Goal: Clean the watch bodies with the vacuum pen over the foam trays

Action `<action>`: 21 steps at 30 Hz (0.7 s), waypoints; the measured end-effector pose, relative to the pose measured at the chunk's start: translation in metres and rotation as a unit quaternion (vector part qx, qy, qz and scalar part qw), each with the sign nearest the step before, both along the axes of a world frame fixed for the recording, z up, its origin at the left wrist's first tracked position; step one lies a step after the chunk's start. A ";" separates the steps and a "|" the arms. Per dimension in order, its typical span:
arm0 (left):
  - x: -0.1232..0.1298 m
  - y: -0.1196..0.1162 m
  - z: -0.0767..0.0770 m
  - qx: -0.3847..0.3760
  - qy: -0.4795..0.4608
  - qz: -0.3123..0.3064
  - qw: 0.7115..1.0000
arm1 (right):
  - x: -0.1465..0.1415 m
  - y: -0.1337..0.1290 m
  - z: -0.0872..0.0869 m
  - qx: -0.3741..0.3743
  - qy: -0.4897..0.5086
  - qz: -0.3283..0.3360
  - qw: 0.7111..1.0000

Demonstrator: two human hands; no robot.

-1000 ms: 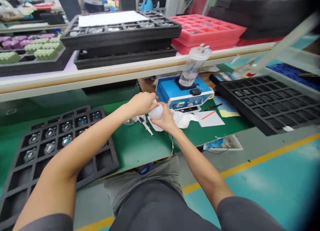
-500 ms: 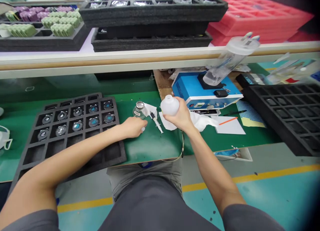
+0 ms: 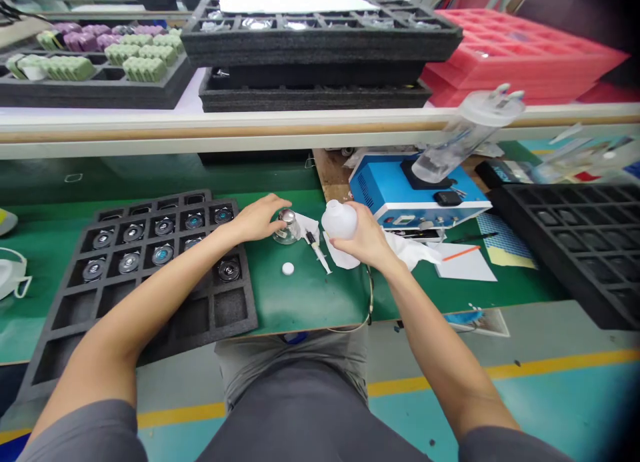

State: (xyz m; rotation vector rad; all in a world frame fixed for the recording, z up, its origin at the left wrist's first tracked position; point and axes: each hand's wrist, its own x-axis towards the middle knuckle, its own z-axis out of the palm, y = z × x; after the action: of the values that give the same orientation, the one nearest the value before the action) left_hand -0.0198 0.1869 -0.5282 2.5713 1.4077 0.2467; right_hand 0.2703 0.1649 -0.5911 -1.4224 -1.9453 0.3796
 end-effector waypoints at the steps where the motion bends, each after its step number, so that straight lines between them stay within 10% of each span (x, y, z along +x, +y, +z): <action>1: -0.003 0.005 -0.004 -0.013 -0.021 -0.012 1.000 | -0.002 0.000 0.003 -0.005 -0.018 0.009 1.000; 21: -0.008 0.018 -0.033 0.018 -0.329 0.122 0.936 | -0.039 0.009 0.041 -0.054 -0.284 0.088 0.953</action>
State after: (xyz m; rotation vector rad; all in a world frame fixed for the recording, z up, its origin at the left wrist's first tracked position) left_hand -0.0280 0.2051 -0.5609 2.0156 1.4292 1.0629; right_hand 0.2311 0.1741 -0.5506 -1.5516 -2.5578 0.1645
